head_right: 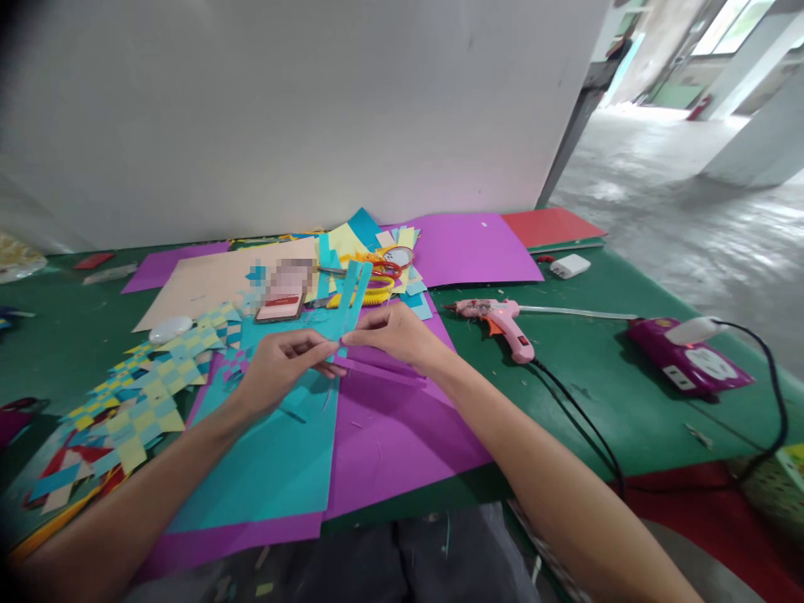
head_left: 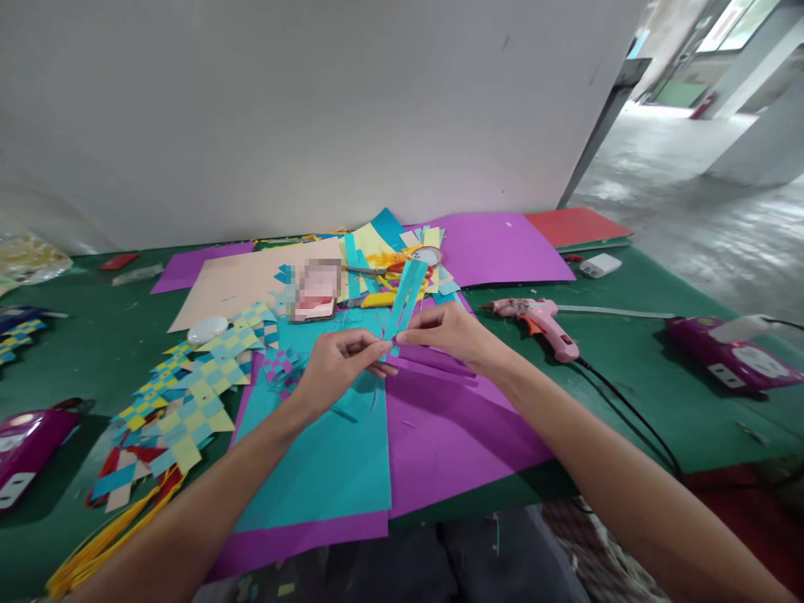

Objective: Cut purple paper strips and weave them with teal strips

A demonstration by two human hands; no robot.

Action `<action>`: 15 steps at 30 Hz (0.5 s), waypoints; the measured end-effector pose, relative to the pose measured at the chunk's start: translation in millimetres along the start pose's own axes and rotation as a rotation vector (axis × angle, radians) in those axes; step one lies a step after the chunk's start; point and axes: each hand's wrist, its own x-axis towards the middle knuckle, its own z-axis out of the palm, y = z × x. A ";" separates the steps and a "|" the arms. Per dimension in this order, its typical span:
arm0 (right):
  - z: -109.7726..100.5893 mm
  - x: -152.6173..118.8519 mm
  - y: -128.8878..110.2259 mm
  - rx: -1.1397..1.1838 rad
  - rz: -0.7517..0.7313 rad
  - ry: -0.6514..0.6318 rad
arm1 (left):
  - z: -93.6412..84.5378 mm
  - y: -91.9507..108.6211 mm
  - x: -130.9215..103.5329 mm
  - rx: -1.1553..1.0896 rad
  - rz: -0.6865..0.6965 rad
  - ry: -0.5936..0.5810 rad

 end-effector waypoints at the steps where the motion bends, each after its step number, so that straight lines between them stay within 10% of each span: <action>1: 0.0 -0.1 -0.2 0.025 0.011 0.003 | -0.3 -0.1 0.3 0.001 -0.011 -0.010; 15: 7.3 -2.3 4.3 0.057 0.004 0.054 | 0.7 1.2 0.1 -0.019 -0.023 0.004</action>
